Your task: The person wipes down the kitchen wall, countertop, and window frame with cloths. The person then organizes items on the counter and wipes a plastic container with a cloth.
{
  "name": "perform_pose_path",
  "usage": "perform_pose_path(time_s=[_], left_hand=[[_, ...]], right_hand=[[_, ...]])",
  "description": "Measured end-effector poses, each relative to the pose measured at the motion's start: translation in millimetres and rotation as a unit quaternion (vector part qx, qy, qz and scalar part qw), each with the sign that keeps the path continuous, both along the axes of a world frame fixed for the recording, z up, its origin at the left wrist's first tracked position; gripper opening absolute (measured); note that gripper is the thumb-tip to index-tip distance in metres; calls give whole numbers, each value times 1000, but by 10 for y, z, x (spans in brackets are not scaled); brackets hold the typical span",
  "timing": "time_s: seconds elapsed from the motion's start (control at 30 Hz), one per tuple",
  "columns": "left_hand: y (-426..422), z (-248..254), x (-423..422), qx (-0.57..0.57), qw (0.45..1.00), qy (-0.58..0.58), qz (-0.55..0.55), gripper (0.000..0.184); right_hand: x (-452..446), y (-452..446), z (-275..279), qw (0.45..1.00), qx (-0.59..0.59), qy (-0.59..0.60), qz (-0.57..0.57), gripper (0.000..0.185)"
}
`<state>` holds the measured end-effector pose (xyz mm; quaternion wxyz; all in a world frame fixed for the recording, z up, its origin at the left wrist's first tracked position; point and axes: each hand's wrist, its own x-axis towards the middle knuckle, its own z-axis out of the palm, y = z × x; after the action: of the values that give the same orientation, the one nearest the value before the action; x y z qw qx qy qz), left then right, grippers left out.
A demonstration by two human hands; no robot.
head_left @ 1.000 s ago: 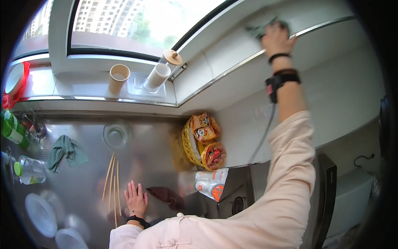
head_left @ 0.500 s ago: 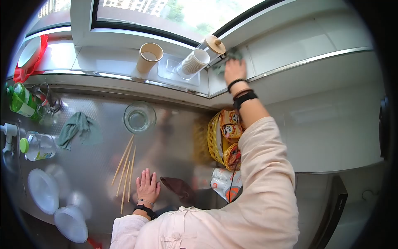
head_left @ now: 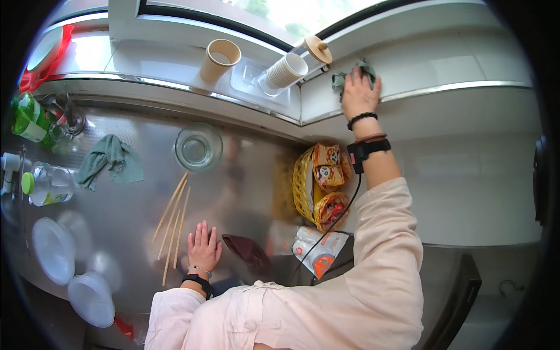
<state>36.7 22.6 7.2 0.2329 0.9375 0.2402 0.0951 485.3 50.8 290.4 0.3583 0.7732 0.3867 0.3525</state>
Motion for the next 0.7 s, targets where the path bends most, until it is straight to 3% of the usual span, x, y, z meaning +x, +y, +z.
perform_pose_path(time_s=[0.07, 0.13, 0.2, 0.3, 0.33, 0.4, 0.6, 0.7], left_hand=[[1, -15, -9, -9, 1000, 4, -6, 48], [3, -29, -16, -15, 1000, 3, -10, 48], [47, 9, 8, -11, 1000, -5, -1, 46], [46, 43, 11, -12, 1000, 0, -6, 45], [33, 52, -2, -9, 1000, 2, -4, 45], [17, 29, 5, -8, 1000, -1, -1, 45], [14, -35, -25, -4, 1000, -16, 2, 46], [25, -23, -16, -9, 1000, -12, -9, 47]], right_hand=[[0, -43, -262, 997, -68, -33, -20, 28], [-65, -122, -729, 986, -131, 102, -28, 21], [-126, -23, -803, 984, -108, 139, -42, 24], [24, 278, -450, 987, -94, 67, -113, 25], [138, 305, -335, 995, -55, 61, -64, 25], [205, 423, -338, 989, -83, 55, -106, 25], [74, 372, -1268, 966, -136, 181, -126, 28], [62, 306, -1349, 973, -112, 173, -102, 26]])
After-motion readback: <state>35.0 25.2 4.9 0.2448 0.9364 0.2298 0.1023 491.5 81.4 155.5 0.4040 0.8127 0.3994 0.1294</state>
